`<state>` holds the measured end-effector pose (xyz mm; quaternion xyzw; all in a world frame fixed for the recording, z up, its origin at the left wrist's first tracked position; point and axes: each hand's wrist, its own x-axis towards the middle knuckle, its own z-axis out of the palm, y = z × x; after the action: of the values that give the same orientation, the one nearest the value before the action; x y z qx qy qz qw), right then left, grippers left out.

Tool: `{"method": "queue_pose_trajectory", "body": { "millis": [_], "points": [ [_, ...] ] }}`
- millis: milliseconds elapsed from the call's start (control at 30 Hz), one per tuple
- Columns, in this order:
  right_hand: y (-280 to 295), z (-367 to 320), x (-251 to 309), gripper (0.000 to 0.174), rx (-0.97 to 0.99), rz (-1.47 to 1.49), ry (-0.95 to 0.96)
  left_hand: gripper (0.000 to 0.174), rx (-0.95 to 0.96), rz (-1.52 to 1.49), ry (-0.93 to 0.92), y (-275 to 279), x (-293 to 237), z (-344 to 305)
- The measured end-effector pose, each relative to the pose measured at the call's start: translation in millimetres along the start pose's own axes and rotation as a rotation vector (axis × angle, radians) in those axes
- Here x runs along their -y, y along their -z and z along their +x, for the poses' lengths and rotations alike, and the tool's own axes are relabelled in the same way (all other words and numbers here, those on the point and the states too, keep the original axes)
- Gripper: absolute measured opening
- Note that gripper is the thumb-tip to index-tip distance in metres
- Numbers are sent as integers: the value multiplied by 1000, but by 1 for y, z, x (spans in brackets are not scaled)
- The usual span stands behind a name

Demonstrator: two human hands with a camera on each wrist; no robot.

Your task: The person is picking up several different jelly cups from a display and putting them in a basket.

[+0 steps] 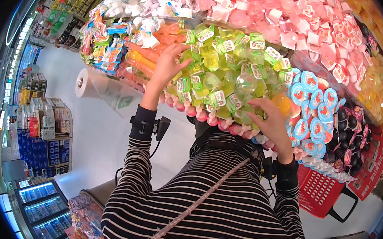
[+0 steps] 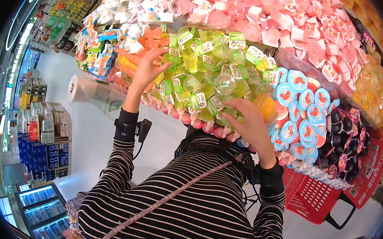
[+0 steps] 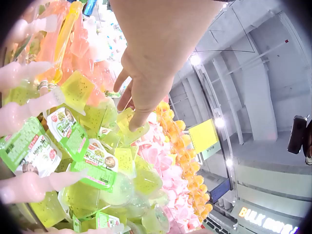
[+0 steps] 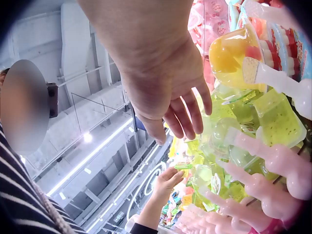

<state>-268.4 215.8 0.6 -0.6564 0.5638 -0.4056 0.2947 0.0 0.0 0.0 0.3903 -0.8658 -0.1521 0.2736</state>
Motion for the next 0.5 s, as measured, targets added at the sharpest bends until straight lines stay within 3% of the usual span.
{"method": "queue_pose_trajectory", "body": {
  "millis": [500],
  "points": [
    [-3,2,-3,29,-6,11,23,34,7,22,-24,-7,-1,4]
  ]
}}
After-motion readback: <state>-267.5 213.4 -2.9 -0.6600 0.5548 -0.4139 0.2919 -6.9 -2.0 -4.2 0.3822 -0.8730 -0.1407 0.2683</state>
